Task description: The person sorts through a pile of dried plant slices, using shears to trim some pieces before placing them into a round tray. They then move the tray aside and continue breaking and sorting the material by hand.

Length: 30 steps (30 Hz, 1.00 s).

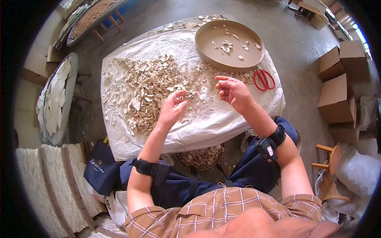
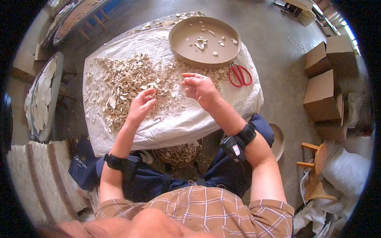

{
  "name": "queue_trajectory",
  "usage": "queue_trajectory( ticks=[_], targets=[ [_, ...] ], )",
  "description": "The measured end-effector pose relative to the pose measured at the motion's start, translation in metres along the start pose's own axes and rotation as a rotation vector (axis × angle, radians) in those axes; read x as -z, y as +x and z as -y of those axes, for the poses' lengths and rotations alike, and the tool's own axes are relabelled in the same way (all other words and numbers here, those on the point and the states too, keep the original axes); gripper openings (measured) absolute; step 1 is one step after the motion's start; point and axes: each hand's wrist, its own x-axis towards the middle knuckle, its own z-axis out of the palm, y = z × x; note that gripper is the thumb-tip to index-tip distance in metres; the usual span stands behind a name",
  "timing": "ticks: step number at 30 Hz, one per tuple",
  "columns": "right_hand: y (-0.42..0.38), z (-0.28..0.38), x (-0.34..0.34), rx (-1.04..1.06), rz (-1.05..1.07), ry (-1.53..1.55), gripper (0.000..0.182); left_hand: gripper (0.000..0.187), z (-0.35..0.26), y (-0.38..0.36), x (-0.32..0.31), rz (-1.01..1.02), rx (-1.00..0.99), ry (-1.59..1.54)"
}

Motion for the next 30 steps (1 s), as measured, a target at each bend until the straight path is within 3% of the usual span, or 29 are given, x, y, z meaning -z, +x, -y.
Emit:
queue_trajectory(
  ticks=[3, 5, 13, 21, 30],
  targets=[
    [-0.006, 0.003, -0.004, -0.003, -0.008, 0.005, 0.025, 0.037, -0.012, -0.004, 0.008, 0.022, 0.089, -0.027],
    [-0.014, 0.005, -0.006, -0.017, 0.01, -0.013, 0.022, 0.034, -0.014, -0.004, 0.009, 0.009, 0.03, -0.046],
    [-0.036, 0.025, 0.014, 0.044, -0.013, 0.059, 0.018, 0.028, -0.034, 0.001, 0.003, 0.036, 0.098, -0.096],
    [-0.056, 0.039, 0.02, 0.09, -0.003, 0.16, 0.017, 0.031, -0.072, 0.082, -0.083, 0.0, -0.238, 0.36],
    [-0.057, 0.053, 0.03, 0.076, 0.015, 0.242, 0.017, 0.024, -0.037, 0.14, -0.123, -0.051, -0.535, 0.863]
  ],
)
